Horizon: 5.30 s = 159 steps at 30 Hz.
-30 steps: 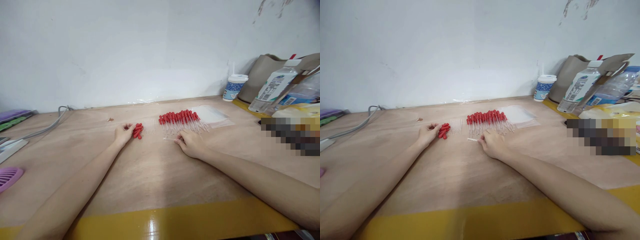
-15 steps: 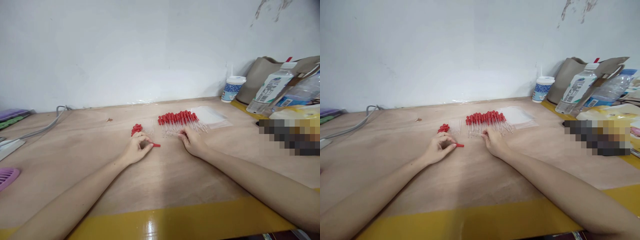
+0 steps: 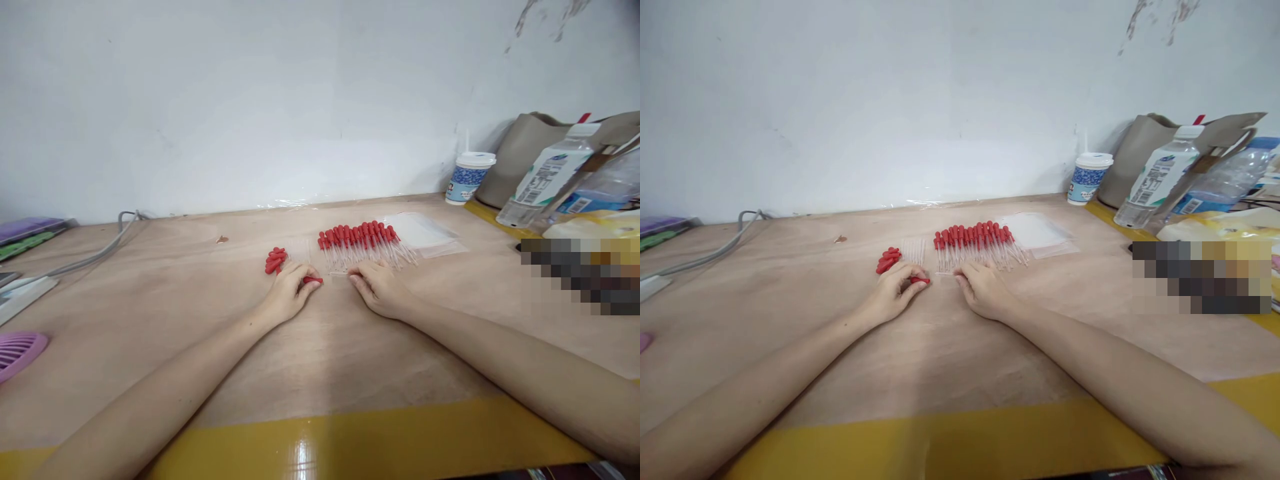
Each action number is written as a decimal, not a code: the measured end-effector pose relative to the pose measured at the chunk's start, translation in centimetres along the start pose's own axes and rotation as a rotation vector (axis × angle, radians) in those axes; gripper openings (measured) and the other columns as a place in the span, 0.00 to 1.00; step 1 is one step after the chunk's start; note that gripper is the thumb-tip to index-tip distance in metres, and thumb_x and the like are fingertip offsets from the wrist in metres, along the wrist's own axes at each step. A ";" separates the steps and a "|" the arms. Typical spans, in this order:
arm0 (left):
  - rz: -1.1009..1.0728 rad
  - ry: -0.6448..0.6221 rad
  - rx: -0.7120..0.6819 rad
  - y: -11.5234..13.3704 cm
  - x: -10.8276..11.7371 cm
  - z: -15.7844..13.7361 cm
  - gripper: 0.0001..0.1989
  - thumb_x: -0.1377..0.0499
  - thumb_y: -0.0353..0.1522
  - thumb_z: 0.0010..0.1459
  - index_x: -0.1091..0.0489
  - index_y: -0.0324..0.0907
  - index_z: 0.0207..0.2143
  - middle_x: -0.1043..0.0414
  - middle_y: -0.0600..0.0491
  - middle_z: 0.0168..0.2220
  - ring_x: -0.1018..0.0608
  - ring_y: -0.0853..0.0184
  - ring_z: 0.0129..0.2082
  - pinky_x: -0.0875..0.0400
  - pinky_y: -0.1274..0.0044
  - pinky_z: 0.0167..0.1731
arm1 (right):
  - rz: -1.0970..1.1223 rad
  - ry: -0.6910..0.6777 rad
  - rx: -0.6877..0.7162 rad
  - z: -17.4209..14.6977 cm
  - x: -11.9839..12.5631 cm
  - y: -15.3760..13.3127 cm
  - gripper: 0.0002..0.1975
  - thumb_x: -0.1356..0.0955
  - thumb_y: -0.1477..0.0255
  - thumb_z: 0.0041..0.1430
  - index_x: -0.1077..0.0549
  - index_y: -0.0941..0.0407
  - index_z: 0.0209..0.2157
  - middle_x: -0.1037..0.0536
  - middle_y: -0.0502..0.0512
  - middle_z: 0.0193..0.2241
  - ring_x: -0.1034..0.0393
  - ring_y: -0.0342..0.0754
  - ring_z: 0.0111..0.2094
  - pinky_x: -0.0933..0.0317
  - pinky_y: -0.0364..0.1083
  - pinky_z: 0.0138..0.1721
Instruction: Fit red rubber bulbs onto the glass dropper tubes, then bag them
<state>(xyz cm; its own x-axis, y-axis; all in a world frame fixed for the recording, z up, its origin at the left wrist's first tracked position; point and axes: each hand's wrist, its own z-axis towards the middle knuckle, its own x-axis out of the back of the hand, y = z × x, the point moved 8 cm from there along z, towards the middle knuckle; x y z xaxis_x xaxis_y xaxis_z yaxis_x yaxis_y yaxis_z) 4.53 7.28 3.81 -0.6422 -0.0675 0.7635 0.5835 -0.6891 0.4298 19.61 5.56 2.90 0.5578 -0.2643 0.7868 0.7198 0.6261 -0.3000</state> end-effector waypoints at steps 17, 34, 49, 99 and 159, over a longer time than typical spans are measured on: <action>-0.245 -0.022 0.107 -0.6 -0.8 -0.4 0.11 0.46 0.37 0.56 0.31 0.41 0.37 0.28 0.52 0.29 0.26 0.69 0.27 0.31 0.78 0.29 | 0.120 -0.040 0.021 0.5 -0.4 -1.4 0.09 0.41 0.71 0.61 0.31 0.56 0.32 0.26 0.50 0.28 0.35 0.43 0.30 0.48 0.44 0.36; -0.157 0.017 0.076 -0.1 -0.5 -0.8 0.12 0.45 0.38 0.55 0.27 0.41 0.35 0.25 0.51 0.26 0.25 0.70 0.23 0.29 0.78 0.26 | -0.178 0.018 0.089 0.3 -0.1 -2.1 0.14 0.43 0.69 0.61 0.28 0.56 0.30 0.25 0.52 0.27 0.37 0.42 0.26 0.58 0.47 0.36; -0.027 0.014 -0.054 1.1 0.1 -0.5 0.11 0.43 0.37 0.53 0.27 0.42 0.35 0.24 0.52 0.34 0.23 0.67 0.32 0.30 0.76 0.33 | -0.082 -0.048 0.226 0.7 -0.5 -2.5 0.13 0.44 0.70 0.63 0.31 0.57 0.34 0.25 0.52 0.29 0.35 0.44 0.30 0.54 0.46 0.35; 0.150 0.011 0.024 -1.3 0.6 -0.5 0.06 0.45 0.32 0.54 0.33 0.38 0.34 0.36 0.55 0.24 0.33 0.72 0.22 0.35 0.79 0.24 | 0.134 -0.266 -0.413 4.8 0.0 0.9 0.12 0.38 0.70 0.52 0.27 0.58 0.20 0.27 0.51 0.17 0.35 0.41 0.22 0.46 0.40 0.26; 0.222 0.357 0.316 -6.2 5.7 -2.1 0.08 0.48 0.34 0.56 0.35 0.39 0.36 0.31 0.48 0.34 0.28 0.66 0.31 0.32 0.73 0.31 | -0.145 0.072 0.055 -0.5 0.9 1.2 0.13 0.45 0.75 0.61 0.37 0.58 0.45 0.26 0.58 0.35 0.34 0.48 0.36 0.49 0.47 0.39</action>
<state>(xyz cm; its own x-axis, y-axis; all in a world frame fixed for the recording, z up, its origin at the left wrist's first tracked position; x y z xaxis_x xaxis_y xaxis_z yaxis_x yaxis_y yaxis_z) -3.82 9.63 4.50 -0.5830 -0.4667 0.6650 0.8111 -0.3823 0.4427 21.18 5.70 3.02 0.4794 -0.4055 0.7783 0.7720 0.6165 -0.1543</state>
